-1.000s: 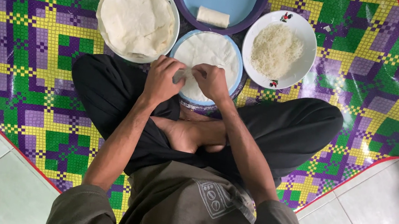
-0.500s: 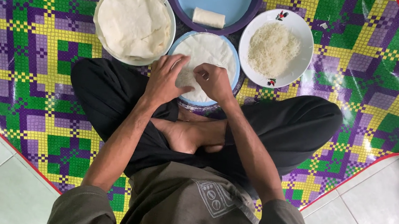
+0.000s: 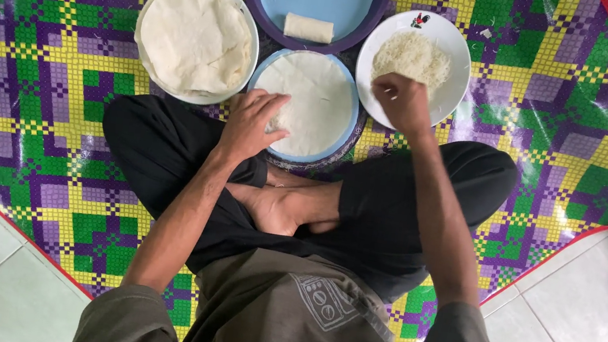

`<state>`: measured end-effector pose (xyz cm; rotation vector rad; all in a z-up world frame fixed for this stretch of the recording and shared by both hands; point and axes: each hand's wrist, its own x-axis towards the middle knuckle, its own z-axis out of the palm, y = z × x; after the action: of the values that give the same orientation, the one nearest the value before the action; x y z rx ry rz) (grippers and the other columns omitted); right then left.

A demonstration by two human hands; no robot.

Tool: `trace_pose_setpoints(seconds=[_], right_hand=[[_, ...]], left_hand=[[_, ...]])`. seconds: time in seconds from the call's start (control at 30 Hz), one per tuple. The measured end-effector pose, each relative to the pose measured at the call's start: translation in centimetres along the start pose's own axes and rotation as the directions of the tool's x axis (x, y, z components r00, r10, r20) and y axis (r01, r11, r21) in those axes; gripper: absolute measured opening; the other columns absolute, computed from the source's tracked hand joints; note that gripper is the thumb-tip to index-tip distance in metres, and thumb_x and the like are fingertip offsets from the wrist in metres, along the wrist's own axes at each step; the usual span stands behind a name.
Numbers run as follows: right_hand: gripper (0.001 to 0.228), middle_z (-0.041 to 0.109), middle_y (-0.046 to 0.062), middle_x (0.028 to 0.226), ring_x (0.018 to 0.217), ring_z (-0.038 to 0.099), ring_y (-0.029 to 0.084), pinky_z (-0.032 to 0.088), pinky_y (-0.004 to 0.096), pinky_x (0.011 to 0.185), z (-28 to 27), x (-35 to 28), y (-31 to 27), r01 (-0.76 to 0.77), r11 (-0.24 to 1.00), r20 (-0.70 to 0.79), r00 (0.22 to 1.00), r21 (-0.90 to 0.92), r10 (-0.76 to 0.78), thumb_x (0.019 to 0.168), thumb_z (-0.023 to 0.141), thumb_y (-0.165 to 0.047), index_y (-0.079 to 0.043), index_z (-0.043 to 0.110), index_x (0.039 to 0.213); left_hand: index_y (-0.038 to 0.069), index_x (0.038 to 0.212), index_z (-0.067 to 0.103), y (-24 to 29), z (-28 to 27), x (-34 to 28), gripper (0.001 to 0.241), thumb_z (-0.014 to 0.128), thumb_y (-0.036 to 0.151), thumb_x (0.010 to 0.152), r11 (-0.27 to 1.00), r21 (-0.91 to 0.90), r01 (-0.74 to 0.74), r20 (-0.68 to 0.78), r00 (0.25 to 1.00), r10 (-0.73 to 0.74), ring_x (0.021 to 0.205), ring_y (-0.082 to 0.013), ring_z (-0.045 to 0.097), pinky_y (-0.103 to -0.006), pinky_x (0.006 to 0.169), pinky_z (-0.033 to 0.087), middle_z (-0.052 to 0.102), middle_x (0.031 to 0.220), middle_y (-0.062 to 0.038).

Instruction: Rolling thin wrappers with a white filling into cylindrical shapes

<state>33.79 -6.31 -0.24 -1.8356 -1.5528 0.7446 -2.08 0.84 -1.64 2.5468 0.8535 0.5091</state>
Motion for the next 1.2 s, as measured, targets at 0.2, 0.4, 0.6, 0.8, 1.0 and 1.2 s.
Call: trace_pose_setpoints(seconds=[0.2, 0.4, 0.6, 0.8, 1.0, 1.2], right_hand=[[0.015, 0.078, 0.005, 0.091, 0.077, 0.075, 0.022, 0.062, 0.035, 0.072, -3.3, 0.7, 6.5, -0.166, 0.977, -0.149, 0.978, -0.133, 0.146, 0.092, 0.075, -0.008, -0.016, 0.08, 0.105], [0.018, 0.076, 0.011, 0.09, 0.075, 0.074, 0.034, 0.062, 0.047, 0.066, -1.5, 1.0, 7.5, -0.182, 0.959, -0.16, 0.976, -0.217, 0.149, 0.088, 0.074, -0.011, -0.014, 0.08, 0.104], [0.014, 0.072, 0.007, 0.084, 0.072, 0.073, 0.033, 0.063, 0.045, 0.064, 0.0, 1.2, 7.7, -0.211, 0.874, -0.128, 0.977, -0.437, 0.172, 0.089, 0.068, -0.02, -0.014, 0.079, 0.094], [0.01, 0.068, 0.009, 0.077, 0.07, 0.072, 0.037, 0.059, 0.05, 0.062, -0.5, 0.6, 5.9, -0.285, 0.878, -0.163, 0.957, -0.383, 0.24, 0.084, 0.066, -0.019, -0.013, 0.073, 0.083], [0.012, 0.073, 0.009, 0.08, 0.079, 0.074, 0.032, 0.059, 0.048, 0.07, -2.9, -1.7, 3.6, -0.28, 0.955, -0.177, 0.949, -0.098, 0.26, 0.084, 0.067, -0.019, -0.012, 0.075, 0.088], [0.012, 0.077, 0.01, 0.088, 0.085, 0.076, 0.028, 0.06, 0.041, 0.076, -5.4, -3.0, 0.9, -0.258, 0.961, -0.226, 0.935, 0.102, 0.275, 0.086, 0.075, -0.017, -0.009, 0.078, 0.094]], left_hand=[[0.02, 0.129, 0.071, 0.2, -0.1, 0.0, 0.049, 0.089, 0.028, 0.084, 0.996, 0.006, -0.091, -0.088, 0.992, 0.092, 0.108, -0.0173, 0.06, -0.0378, 0.086, 0.043, 0.072, 0.101, 0.002], [0.017, 0.115, 0.077, 1.2, 0.5, 1.3, 0.027, 0.084, 0.033, 0.094, 0.976, -0.139, -0.171, -0.22, 0.966, 0.138, 0.102, -0.0218, 0.063, -0.0371, 0.084, 0.047, 0.072, 0.105, 0.0], [0.025, 0.102, 0.079, 3.8, 7.1, 4.9, 0.012, 0.082, 0.03, 0.092, 0.955, -0.179, -0.238, -0.296, 0.938, 0.179, 0.094, -0.0198, 0.064, -0.0355, 0.077, 0.048, 0.072, 0.095, 0.005], [0.019, 0.092, 0.076, 9.1, 9.7, 11.0, 0.017, 0.073, 0.033, 0.101, 0.97, -0.146, -0.193, -0.237, 0.959, 0.156, 0.089, -0.0181, 0.062, -0.0342, 0.076, 0.051, 0.067, 0.085, 0.004], [0.016, 0.099, 0.075, 9.7, 13.7, 15.1, 0.005, 0.075, 0.018, 0.094, 0.986, 0.006, -0.165, -0.143, 0.976, 0.164, 0.092, -0.0251, 0.059, -0.0429, 0.078, 0.053, 0.063, 0.091, -0.001], [0.018, 0.091, 0.077, 8.4, 16.8, 16.7, 0.007, 0.082, 0.021, 0.086, 0.978, 0.089, -0.189, -0.135, 0.97, 0.2, 0.086, -0.0268, 0.054, -0.0439, 0.074, 0.046, 0.056, 0.084, -0.003]])
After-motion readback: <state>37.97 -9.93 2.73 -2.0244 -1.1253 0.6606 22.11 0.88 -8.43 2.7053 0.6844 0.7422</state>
